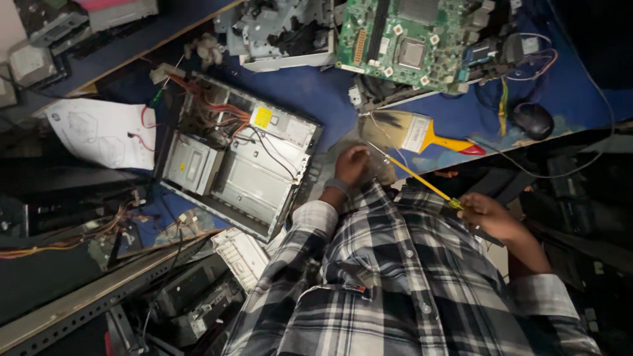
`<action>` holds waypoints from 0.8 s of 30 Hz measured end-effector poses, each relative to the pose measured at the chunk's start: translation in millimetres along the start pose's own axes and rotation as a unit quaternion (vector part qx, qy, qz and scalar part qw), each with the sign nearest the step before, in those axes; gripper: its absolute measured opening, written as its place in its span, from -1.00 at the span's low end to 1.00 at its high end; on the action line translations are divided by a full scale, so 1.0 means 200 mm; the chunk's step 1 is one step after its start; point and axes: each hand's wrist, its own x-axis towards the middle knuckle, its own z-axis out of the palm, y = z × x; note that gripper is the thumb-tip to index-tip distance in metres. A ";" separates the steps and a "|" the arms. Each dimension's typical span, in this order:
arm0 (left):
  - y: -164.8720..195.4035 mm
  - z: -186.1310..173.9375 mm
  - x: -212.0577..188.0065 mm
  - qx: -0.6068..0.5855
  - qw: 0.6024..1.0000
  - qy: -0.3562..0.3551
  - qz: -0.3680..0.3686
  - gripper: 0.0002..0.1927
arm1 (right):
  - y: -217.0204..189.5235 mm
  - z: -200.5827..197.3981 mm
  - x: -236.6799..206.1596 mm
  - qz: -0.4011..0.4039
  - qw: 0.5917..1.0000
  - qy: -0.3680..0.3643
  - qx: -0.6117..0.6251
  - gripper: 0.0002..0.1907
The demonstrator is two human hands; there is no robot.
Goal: The person removes the motherboard and power supply from a desktop computer case using a screwdriver. They unscrew fasteners, lift out the motherboard, then detach and remove the power supply unit, placing both components on the workbench.
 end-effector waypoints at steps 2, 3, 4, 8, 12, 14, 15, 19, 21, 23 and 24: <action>-0.01 -0.03 0.01 -0.104 0.994 -0.004 -0.041 -0.73 | -0.03 0.03 0.03 0.011 1.000 -0.008 -0.022 -0.73; -0.01 -0.04 0.00 -0.181 0.980 -0.003 -0.081 -0.71 | -0.04 0.04 0.04 -0.004 0.999 -0.013 -0.050 -0.74; -0.01 -0.05 0.00 -0.258 0.959 -0.003 -0.118 -0.68 | -0.06 0.06 0.06 -0.021 0.997 -0.017 -0.077 -0.74; 0.02 -0.10 -0.03 -0.435 0.893 -0.039 -0.105 -0.65 | -0.15 0.11 0.14 -0.033 0.995 -0.046 -0.087 -0.75; 0.06 -0.15 -0.09 -0.397 0.893 0.069 -0.199 -0.65 | -0.23 0.16 0.22 -0.033 0.984 -0.087 -0.154 -0.76; 0.07 -0.18 -0.11 -0.347 0.907 0.117 -0.210 -0.68 | -0.27 0.18 0.25 -0.029 0.980 -0.101 -0.168 -0.75; 0.08 -0.19 -0.11 -0.371 0.901 0.116 -0.194 -0.71 | -0.29 0.21 0.26 -0.025 0.981 -0.104 -0.163 -0.74; 0.07 -0.23 -0.11 -0.382 0.892 0.151 -0.191 -0.76 | -0.33 0.28 0.31 -0.007 0.987 -0.098 -0.129 -0.74; 0.07 -0.25 -0.11 -0.356 0.895 0.175 -0.201 -0.76 | -0.35 0.31 0.32 -0.004 0.988 -0.107 -0.107 -0.75; 0.07 -0.26 -0.11 -0.344 0.900 0.184 -0.196 -0.77 | -0.36 0.32 0.33 -0.005 0.988 -0.121 -0.100 -0.76; 0.07 -0.26 -0.11 -0.346 0.898 0.185 -0.199 -0.77 | -0.37 0.32 0.34 -0.008 0.986 -0.129 -0.104 -0.75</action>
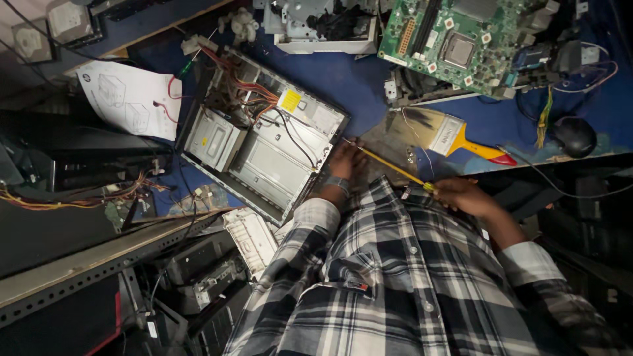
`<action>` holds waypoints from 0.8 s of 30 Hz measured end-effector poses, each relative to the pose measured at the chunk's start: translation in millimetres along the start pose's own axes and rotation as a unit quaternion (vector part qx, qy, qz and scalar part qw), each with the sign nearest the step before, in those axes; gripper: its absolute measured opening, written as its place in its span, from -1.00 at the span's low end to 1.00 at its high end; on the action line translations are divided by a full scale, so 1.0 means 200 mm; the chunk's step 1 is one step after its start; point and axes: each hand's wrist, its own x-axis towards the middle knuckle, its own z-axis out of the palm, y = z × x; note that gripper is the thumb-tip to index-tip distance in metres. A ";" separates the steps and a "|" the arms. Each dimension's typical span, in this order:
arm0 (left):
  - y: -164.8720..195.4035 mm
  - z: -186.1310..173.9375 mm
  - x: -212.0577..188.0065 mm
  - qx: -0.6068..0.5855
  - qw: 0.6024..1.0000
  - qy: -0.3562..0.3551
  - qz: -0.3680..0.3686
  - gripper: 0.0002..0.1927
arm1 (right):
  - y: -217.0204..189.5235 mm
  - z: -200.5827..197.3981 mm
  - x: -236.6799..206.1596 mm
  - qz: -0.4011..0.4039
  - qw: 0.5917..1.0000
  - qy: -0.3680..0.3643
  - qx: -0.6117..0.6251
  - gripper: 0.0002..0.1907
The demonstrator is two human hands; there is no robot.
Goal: The person removes the motherboard and power supply from a desktop computer case using a screwdriver. They unscrew fasteners, lift out the motherboard, then detach and remove the power supply unit, placing both components on the workbench.
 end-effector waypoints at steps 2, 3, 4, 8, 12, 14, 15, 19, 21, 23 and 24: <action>0.01 0.00 0.00 -0.004 1.000 0.003 -0.007 -0.77 | -0.01 0.00 0.01 0.003 1.000 0.002 0.002 -0.75; 0.01 0.00 0.01 -0.002 1.000 -0.001 0.005 -0.77 | -0.01 0.00 0.01 0.012 1.000 0.012 0.008 -0.76; 0.01 0.00 0.02 0.000 1.000 -0.005 0.018 -0.77 | -0.01 0.01 0.01 0.021 0.999 0.021 0.014 -0.78; 0.02 0.00 0.04 -0.001 0.999 -0.025 0.025 -0.77 | -0.02 0.01 0.04 0.017 1.000 0.007 0.011 -0.78; 0.02 -0.01 0.03 0.011 1.000 -0.016 0.008 -0.78 | -0.01 0.01 0.04 0.021 0.999 0.003 0.027 -0.76; 0.03 -0.01 0.04 0.004 1.000 -0.013 -0.009 -0.79 | -0.01 0.01 0.04 0.024 0.999 0.001 0.030 -0.76; 0.04 -0.01 0.04 0.012 1.000 -0.015 -0.003 -0.78 | -0.01 0.01 0.05 0.025 0.999 -0.002 0.027 -0.75; 0.04 -0.02 0.05 0.025 0.999 -0.019 0.006 -0.75 | -0.02 0.00 0.05 0.023 0.999 0.002 0.022 -0.73; 0.04 -0.02 0.05 0.020 1.000 -0.020 -0.001 -0.74 | -0.03 0.00 0.04 0.028 1.000 0.000 0.008 -0.73; 0.04 -0.02 0.05 0.015 1.000 -0.022 -0.016 -0.75 | -0.04 0.00 0.03 0.035 0.999 0.003 0.012 -0.74; 0.04 -0.02 0.05 0.018 1.000 -0.021 -0.012 -0.75 | -0.04 0.00 0.03 0.040 0.999 0.008 0.023 -0.74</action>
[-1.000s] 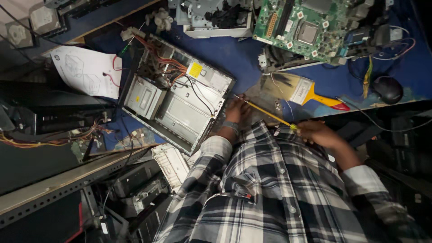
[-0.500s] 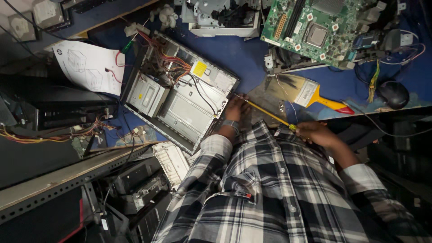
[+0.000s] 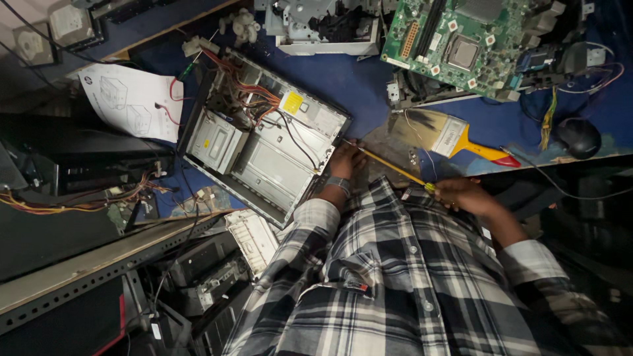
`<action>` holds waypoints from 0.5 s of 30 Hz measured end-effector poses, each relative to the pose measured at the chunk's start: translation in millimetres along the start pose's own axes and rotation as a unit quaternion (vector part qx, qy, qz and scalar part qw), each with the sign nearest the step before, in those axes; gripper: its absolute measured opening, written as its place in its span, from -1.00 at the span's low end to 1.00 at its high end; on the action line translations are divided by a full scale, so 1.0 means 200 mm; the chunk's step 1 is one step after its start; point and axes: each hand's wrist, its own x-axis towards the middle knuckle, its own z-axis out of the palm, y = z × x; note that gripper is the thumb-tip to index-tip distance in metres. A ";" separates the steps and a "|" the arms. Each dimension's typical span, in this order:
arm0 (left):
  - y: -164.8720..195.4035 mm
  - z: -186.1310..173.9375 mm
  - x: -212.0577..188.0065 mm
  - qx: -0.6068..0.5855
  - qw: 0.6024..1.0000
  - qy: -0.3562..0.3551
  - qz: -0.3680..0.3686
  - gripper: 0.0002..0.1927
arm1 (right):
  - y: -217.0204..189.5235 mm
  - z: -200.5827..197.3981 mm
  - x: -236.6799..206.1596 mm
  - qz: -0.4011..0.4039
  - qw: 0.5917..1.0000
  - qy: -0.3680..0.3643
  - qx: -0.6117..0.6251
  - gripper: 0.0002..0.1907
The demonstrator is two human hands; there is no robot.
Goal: The person removes the motherboard and power supply from a desktop computer case using a screwdriver. They unscrew fasteners, lift out the motherboard, then detach and remove the power supply unit, placing both components on the workbench.
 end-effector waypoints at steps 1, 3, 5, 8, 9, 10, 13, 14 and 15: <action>0.00 0.00 0.00 0.003 1.000 0.002 0.003 -0.75 | 0.00 0.00 0.00 0.005 1.000 0.004 0.011 -0.75; 0.00 0.00 0.00 -0.003 1.000 0.007 0.001 -0.76 | 0.00 0.00 0.00 -0.009 1.000 -0.017 0.008 -0.74; 0.00 0.01 -0.01 -0.019 1.000 0.013 -0.014 -0.77 | 0.00 0.00 0.01 -0.009 1.000 -0.018 0.011 -0.74; 0.00 0.01 -0.01 0.003 1.000 0.008 0.011 -0.78 | 0.01 -0.01 0.02 -0.003 1.000 -0.014 0.017 -0.75; 0.00 0.01 -0.01 0.004 1.000 0.016 0.008 -0.78 | 0.01 -0.01 0.02 -0.011 1.000 -0.027 0.012 -0.73; 0.00 0.01 -0.01 0.006 1.000 0.023 0.005 -0.78 | 0.01 -0.01 0.02 -0.019 0.999 -0.040 0.007 -0.71; 0.00 0.01 -0.01 -0.001 1.000 0.025 0.004 -0.80 | 0.01 -0.01 0.02 -0.028 0.999 -0.043 0.011 -0.69; 0.00 0.01 -0.01 -0.006 1.000 0.022 0.005 -0.81 | 0.01 -0.01 0.02 -0.023 0.999 -0.037 0.010 -0.69; 0.00 0.01 -0.01 -0.002 1.000 0.021 0.004 -0.81 | 0.01 0.00 0.02 -0.017 0.999 -0.032 0.009 -0.70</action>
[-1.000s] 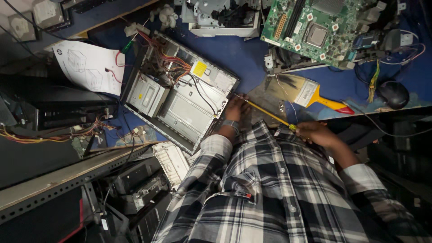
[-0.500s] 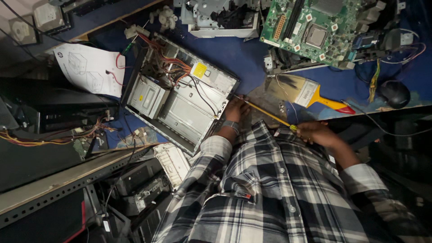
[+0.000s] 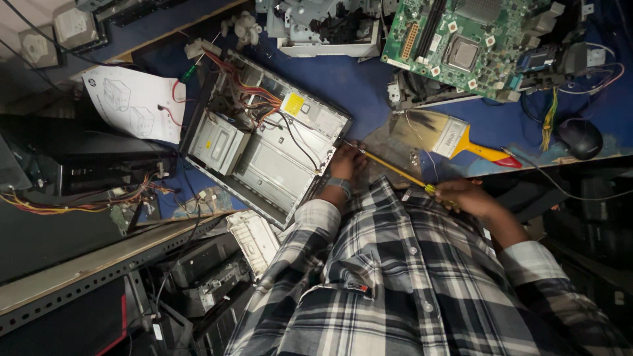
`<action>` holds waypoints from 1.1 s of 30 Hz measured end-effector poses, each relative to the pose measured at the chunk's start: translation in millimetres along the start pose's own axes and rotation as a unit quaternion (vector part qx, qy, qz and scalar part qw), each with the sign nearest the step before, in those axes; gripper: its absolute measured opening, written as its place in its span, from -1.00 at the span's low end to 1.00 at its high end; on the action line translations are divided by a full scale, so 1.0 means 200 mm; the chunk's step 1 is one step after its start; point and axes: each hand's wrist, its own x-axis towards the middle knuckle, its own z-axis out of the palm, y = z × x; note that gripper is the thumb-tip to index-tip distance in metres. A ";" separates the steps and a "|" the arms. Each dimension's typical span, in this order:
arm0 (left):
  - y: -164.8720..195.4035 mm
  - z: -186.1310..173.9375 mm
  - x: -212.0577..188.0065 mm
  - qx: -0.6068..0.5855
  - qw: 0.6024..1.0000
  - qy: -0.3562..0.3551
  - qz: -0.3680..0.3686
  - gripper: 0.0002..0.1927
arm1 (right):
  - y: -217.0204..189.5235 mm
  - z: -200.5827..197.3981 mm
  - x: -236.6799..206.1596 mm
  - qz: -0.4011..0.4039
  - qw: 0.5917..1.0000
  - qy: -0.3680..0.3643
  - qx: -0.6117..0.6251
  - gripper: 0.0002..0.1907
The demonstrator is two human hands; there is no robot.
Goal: The person removes the motherboard and power supply from a desktop computer case using a screwdriver. They unscrew fasteners, lift out the motherboard, then detach and remove the power supply unit, placing both components on the workbench.
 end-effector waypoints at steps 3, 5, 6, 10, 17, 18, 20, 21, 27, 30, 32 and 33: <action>0.00 0.00 -0.01 0.006 1.000 -0.003 0.006 -0.83 | -0.01 0.01 -0.01 0.014 1.000 0.016 -0.008 -0.71; -0.01 0.00 -0.01 0.005 1.000 -0.005 0.024 -0.85 | -0.01 0.01 -0.01 0.026 0.999 0.029 -0.001 -0.72; -0.01 0.00 -0.01 0.008 1.000 0.001 0.022 -0.85 | 0.00 0.01 -0.01 0.033 0.999 0.037 0.010 -0.73; -0.01 0.00 -0.01 0.017 1.000 0.012 0.013 -0.85 | 0.02 0.01 0.00 0.019 0.999 0.002 0.033 -0.66; 0.00 0.00 0.00 0.022 1.000 -0.008 0.016 -0.86 | 0.02 0.02 -0.02 0.029 0.996 0.042 0.073 -0.68; 0.01 0.00 0.00 0.031 0.999 -0.004 0.010 -0.85 | 0.02 0.03 -0.02 0.034 0.995 0.047 0.075 -0.69; 0.01 0.00 0.00 0.050 0.999 0.003 -0.003 -0.83 | 0.02 0.03 -0.03 0.044 0.994 0.060 0.077 -0.69; 0.01 0.00 0.00 0.051 0.999 0.009 -0.004 -0.82 | 0.02 0.03 -0.02 0.048 0.994 0.068 0.076 -0.68; 0.01 0.00 0.01 0.041 0.999 -0.009 -0.002 -0.81 | 0.05 0.01 0.01 0.022 0.997 0.047 0.061 -0.64; 0.02 0.00 0.02 0.035 0.999 -0.015 -0.003 -0.82 | 0.06 0.01 0.01 0.024 0.993 0.043 0.103 -0.66; 0.01 0.00 0.02 0.043 0.999 -0.015 -0.009 -0.83 | 0.06 0.00 0.01 0.034 0.986 0.021 0.159 -0.63; 0.01 0.00 0.02 0.032 0.999 -0.002 -0.007 -0.84 | 0.06 0.00 0.01 0.041 0.981 0.000 0.190 -0.60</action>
